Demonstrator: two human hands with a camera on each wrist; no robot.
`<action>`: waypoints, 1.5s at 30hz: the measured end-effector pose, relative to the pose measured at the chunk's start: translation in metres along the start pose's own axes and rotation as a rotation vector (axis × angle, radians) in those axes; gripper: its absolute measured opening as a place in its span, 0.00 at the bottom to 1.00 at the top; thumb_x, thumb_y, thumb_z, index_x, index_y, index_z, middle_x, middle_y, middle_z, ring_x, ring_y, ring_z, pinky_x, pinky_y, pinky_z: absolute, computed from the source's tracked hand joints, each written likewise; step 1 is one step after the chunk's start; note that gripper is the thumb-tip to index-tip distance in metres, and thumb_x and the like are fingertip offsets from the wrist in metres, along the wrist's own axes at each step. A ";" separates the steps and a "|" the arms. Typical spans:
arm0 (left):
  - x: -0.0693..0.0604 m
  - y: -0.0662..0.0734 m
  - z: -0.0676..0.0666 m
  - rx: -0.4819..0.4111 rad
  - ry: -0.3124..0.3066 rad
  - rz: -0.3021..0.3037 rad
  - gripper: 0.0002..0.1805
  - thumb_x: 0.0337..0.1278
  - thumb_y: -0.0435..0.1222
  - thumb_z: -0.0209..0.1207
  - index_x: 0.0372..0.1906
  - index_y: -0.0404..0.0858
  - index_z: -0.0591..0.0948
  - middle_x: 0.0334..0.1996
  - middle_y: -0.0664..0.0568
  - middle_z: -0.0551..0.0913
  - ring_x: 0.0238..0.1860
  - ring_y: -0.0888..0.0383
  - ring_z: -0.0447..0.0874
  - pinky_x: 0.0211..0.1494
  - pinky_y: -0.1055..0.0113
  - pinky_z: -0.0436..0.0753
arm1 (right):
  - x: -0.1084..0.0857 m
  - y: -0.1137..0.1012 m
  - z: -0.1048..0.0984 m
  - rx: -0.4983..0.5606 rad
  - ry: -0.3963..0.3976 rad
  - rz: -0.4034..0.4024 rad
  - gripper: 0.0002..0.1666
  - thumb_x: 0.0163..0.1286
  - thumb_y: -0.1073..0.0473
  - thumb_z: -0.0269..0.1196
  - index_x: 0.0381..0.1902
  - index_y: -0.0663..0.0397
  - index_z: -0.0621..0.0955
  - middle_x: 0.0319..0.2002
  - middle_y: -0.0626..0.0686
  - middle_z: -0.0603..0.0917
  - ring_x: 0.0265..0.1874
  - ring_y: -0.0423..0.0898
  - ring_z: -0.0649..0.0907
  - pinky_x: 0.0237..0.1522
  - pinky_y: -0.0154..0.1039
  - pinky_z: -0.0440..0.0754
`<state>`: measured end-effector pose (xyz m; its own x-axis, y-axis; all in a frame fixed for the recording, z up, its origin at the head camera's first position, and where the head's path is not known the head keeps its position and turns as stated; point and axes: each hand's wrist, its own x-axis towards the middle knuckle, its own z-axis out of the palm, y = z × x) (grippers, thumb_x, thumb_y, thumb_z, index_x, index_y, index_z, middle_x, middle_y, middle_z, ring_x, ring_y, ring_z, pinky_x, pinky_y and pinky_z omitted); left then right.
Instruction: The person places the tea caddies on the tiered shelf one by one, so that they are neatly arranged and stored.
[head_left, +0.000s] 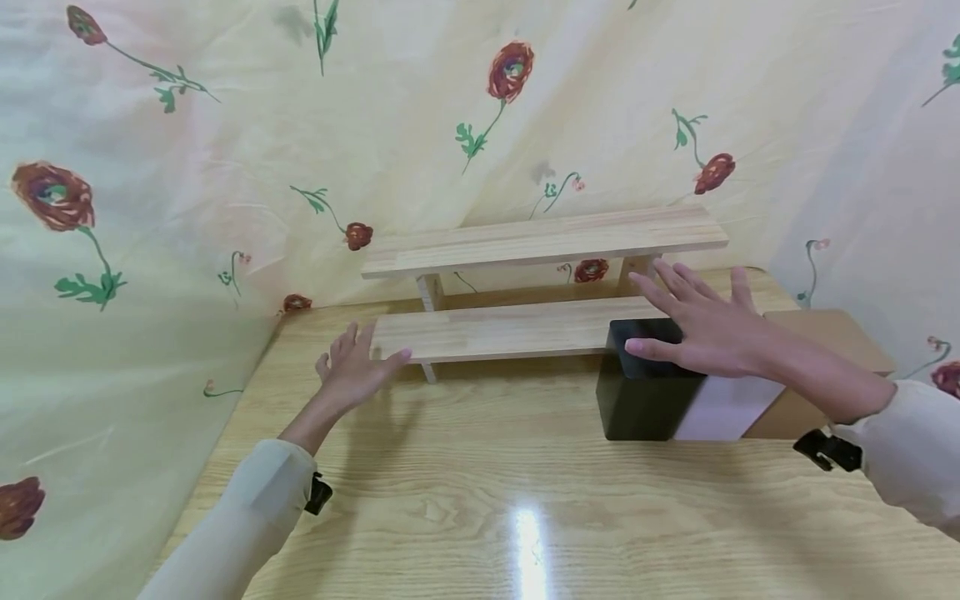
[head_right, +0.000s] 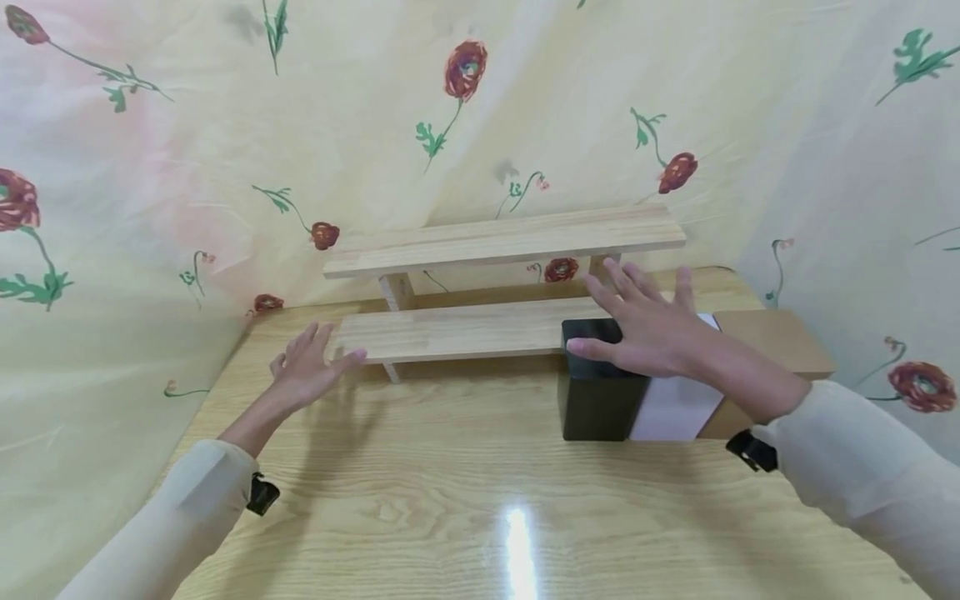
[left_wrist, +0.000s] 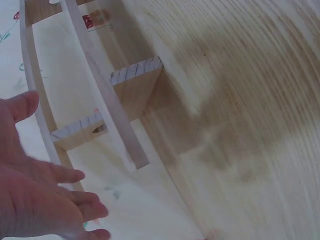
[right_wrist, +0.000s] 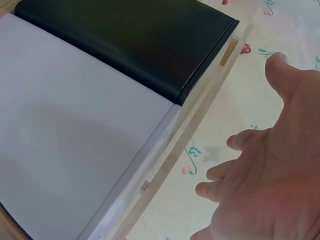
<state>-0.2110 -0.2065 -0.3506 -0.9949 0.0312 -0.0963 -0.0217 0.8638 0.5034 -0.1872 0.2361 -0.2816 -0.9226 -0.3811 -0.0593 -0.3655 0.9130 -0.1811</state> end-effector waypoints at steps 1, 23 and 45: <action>0.001 -0.001 0.000 -0.008 0.018 0.003 0.49 0.61 0.63 0.49 0.76 0.37 0.48 0.75 0.35 0.42 0.73 0.34 0.38 0.65 0.34 0.35 | 0.000 0.000 0.000 -0.005 -0.001 -0.003 0.53 0.67 0.29 0.51 0.78 0.44 0.42 0.76 0.58 0.34 0.74 0.62 0.40 0.56 0.69 0.16; 0.017 -0.044 0.001 -0.158 0.086 -0.064 0.58 0.52 0.61 0.62 0.76 0.35 0.46 0.72 0.31 0.47 0.69 0.32 0.43 0.62 0.35 0.44 | 0.004 0.007 0.008 0.026 0.057 -0.203 0.67 0.48 0.30 0.70 0.77 0.45 0.51 0.74 0.62 0.50 0.70 0.66 0.50 0.62 0.72 0.39; 0.030 -0.063 0.024 -0.251 0.059 -0.166 0.57 0.52 0.54 0.66 0.75 0.33 0.45 0.71 0.28 0.47 0.69 0.30 0.43 0.65 0.34 0.47 | 0.008 0.004 0.010 0.074 -0.075 -0.292 0.63 0.41 0.49 0.80 0.72 0.54 0.62 0.67 0.64 0.64 0.63 0.67 0.64 0.55 0.65 0.65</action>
<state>-0.2368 -0.2481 -0.4059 -0.9796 -0.1354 -0.1484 -0.2005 0.7033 0.6820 -0.1954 0.2354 -0.2923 -0.7670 -0.6382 -0.0658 -0.6016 0.7511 -0.2720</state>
